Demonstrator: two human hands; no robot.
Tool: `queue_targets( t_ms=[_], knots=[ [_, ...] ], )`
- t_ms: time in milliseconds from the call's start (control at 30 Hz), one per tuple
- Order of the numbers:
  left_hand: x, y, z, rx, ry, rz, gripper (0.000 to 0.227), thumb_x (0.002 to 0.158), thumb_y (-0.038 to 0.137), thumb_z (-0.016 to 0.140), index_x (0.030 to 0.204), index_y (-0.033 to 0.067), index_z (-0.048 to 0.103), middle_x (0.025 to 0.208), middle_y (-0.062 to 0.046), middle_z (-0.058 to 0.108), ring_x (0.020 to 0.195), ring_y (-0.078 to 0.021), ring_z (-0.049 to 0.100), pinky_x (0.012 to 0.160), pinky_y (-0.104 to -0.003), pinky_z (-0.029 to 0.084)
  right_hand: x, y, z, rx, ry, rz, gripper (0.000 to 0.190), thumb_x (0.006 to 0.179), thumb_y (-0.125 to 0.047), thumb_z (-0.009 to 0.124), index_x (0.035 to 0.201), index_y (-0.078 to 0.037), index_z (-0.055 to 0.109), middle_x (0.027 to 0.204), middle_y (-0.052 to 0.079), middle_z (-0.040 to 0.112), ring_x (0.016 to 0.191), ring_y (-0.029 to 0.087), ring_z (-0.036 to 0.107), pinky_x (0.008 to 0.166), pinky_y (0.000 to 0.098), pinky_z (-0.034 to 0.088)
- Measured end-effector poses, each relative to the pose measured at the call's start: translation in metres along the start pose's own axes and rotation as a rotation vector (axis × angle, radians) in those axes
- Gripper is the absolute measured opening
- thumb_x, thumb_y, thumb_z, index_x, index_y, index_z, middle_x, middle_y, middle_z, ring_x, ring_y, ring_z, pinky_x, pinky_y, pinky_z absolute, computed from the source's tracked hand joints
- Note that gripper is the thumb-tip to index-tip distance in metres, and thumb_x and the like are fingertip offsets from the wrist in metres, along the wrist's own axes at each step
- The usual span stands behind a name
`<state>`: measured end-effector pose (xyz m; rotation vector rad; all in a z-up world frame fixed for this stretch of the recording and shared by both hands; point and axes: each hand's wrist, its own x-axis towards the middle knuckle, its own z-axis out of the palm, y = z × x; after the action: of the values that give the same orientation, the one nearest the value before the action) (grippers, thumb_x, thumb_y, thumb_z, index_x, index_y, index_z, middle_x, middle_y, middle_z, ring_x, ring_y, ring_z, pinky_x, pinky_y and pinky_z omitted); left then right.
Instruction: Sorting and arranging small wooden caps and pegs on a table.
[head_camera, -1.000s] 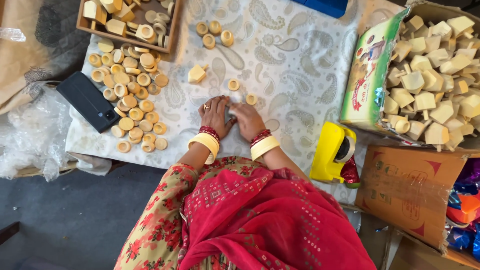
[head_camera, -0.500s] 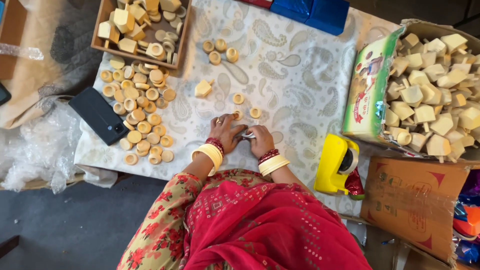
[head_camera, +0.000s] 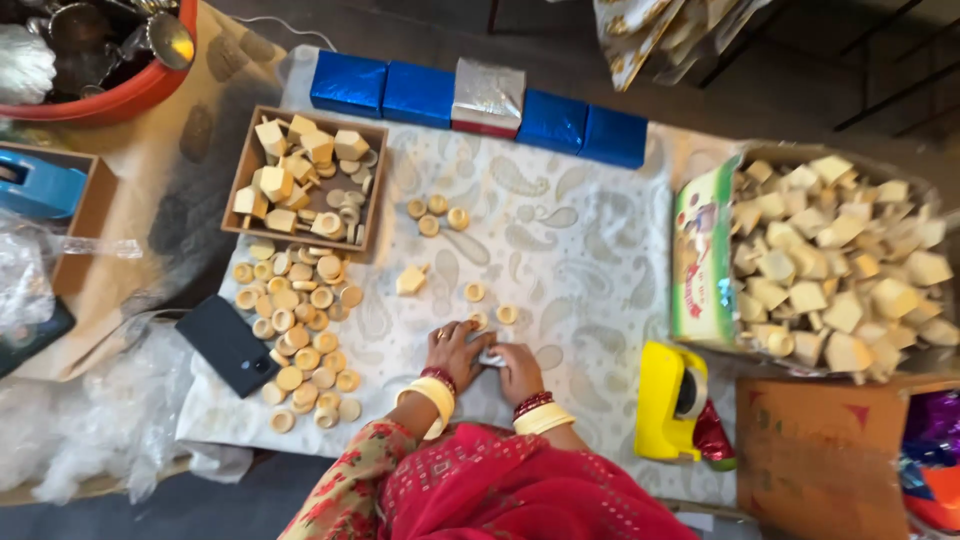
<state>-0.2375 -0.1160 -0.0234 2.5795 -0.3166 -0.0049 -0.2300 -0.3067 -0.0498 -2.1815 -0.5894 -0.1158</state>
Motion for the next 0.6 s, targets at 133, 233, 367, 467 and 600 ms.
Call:
queue_targets(
  t_ms=[133, 233, 367, 467, 600],
  knots=[
    [-0.007, 0.000, 0.009, -0.052, 0.001, -0.026, 0.046, 0.079, 0.034, 0.075, 0.124, 0.0304, 0.067, 0.137, -0.004, 0.057, 0.132, -0.0298, 0.050, 0.106, -0.054, 0.035, 0.010, -0.001, -0.019, 0.021, -0.226, 0.032, 0.027, 0.072, 0.004, 0.053, 0.093, -0.008, 0.066, 0.098, 0.011, 0.070, 0.098, 0.036, 0.063, 0.088, 0.0452, 0.052],
    [-0.003, -0.005, 0.006, -0.053, -0.025, 0.002, 0.047, 0.078, 0.038, 0.077, 0.124, 0.0293, 0.067, 0.135, -0.007, 0.056, 0.130, -0.0327, 0.048, 0.105, -0.055, 0.034, 0.026, 0.003, -0.020, -0.122, -0.386, -0.103, 0.020, 0.071, 0.000, 0.058, 0.086, -0.011, 0.066, 0.091, 0.009, 0.067, 0.092, 0.034, 0.061, 0.085, 0.0442, 0.050],
    [0.010, -0.009, -0.008, -0.071, -0.071, 0.033, 0.046, 0.079, 0.039, 0.078, 0.122, 0.0301, 0.067, 0.132, -0.007, 0.055, 0.130, -0.0346, 0.045, 0.104, -0.056, 0.033, 0.025, -0.019, -0.016, -0.438, -0.330, -0.359, 0.011, 0.074, -0.010, 0.066, 0.085, -0.012, 0.064, 0.088, 0.009, 0.064, 0.088, 0.031, 0.059, 0.082, 0.0440, 0.047],
    [0.008, -0.008, -0.010, -0.095, -0.187, 0.015, 0.051, 0.079, 0.039, 0.078, 0.127, 0.0318, 0.064, 0.133, -0.006, 0.053, 0.129, -0.0333, 0.044, 0.103, -0.055, 0.034, 0.011, -0.024, -0.002, -0.442, -0.131, -0.403, 0.024, 0.068, -0.007, 0.062, 0.092, -0.008, 0.063, 0.097, 0.011, 0.066, 0.093, 0.032, 0.061, 0.078, 0.0440, 0.045],
    [0.012, -0.009, -0.021, -0.058, -0.198, 0.049, 0.050, 0.080, 0.038, 0.077, 0.127, 0.0279, 0.064, 0.132, -0.006, 0.054, 0.130, -0.0325, 0.045, 0.103, -0.055, 0.035, 0.004, -0.010, 0.026, -0.258, 0.001, 0.161, 0.023, 0.072, 0.000, 0.060, 0.093, -0.007, 0.063, 0.095, 0.014, 0.067, 0.094, 0.037, 0.062, 0.081, 0.0453, 0.050]
  ],
)
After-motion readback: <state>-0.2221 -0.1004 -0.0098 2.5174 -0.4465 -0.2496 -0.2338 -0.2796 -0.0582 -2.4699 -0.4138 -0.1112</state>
